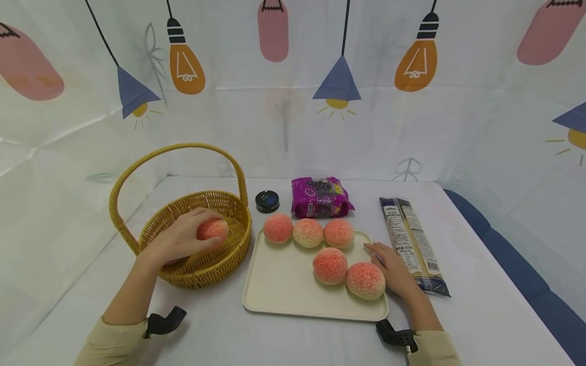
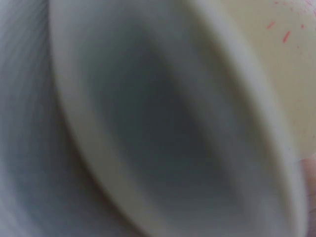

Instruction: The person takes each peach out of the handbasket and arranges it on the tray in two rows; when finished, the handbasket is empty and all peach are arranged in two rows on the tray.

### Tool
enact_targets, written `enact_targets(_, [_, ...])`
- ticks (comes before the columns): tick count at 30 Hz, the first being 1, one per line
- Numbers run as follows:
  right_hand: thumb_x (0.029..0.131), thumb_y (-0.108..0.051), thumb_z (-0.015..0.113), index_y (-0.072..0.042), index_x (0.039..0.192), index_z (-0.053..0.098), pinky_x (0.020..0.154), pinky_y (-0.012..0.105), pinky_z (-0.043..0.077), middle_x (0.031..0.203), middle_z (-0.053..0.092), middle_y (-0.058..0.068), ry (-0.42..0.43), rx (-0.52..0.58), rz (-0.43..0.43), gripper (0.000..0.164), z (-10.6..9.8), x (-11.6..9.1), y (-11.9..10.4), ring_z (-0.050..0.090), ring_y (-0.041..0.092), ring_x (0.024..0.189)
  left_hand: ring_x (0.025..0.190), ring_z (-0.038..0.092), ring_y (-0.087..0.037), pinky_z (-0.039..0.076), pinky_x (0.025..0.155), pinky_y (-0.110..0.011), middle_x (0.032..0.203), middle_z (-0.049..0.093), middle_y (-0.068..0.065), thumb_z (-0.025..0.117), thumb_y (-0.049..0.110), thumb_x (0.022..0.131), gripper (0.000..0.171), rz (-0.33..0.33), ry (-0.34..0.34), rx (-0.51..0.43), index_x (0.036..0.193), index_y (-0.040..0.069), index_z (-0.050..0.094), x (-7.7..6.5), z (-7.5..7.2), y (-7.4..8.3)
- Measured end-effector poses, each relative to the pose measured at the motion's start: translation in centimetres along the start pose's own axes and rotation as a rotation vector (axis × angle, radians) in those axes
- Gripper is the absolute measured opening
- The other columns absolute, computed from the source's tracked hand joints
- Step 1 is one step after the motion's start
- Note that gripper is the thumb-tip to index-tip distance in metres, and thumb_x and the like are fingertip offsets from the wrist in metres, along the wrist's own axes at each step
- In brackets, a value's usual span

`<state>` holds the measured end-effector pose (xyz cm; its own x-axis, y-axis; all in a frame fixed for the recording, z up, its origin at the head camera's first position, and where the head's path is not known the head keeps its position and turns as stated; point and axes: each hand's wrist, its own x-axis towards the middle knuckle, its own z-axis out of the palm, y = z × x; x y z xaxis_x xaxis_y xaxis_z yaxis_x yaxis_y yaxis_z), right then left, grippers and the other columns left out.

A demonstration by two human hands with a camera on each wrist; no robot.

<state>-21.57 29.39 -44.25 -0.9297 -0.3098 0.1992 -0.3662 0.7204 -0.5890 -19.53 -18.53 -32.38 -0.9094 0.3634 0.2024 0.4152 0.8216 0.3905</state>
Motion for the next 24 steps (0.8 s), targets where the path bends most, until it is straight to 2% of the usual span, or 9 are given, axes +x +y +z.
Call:
enact_targets(5, [0.097,-0.018,0.043,-0.003,0.129,0.05,0.095,0.065,0.022,0.133,0.038,0.031,-0.011,0.0,0.019,0.036,0.0,-0.1,-0.1,0.031,0.049,0.123,0.1,0.052,-0.022,0.046,0.081,-0.04,0.116,0.052,-0.005,0.068,0.035,0.08,0.044,0.021,0.01,-0.003,0.118,0.016,0.057,0.2,0.2,0.6])
enact_targets(11, [0.097,-0.015,0.044,-0.002,0.128,0.051,0.094,0.065,0.023,0.132,0.04,0.032,0.001,0.004,-0.003,0.035,0.1,-0.1,-0.1,0.032,0.05,0.121,0.094,0.054,-0.02,0.048,0.077,-0.037,0.115,0.05,-0.004,0.066,0.036,0.081,0.041,0.078,0.051,0.031,0.117,0.017,0.058,0.7,0.6,1.3])
enact_targets(18, [0.096,-0.014,0.044,-0.001,0.127,0.051,0.093,0.065,0.024,0.13,0.04,0.033,0.012,-0.001,-0.02,0.034,0.1,-0.1,-0.1,0.033,0.05,0.12,0.09,0.056,-0.021,0.049,0.073,-0.036,0.117,0.043,-0.003,0.066,0.036,0.08,0.041,0.047,0.068,0.042,0.118,0.02,0.059,1.2,0.6,2.6])
enact_targets(24, [0.096,-0.014,0.045,-0.001,0.127,0.051,0.093,0.065,0.024,0.131,0.04,0.032,0.015,0.004,-0.026,0.034,0.1,-0.1,-0.1,0.033,0.05,0.12,0.09,0.055,-0.021,0.049,0.073,-0.035,0.117,0.045,-0.002,0.065,0.037,0.081,0.041,0.078,0.069,0.041,0.119,0.022,0.059,1.6,0.9,3.2])
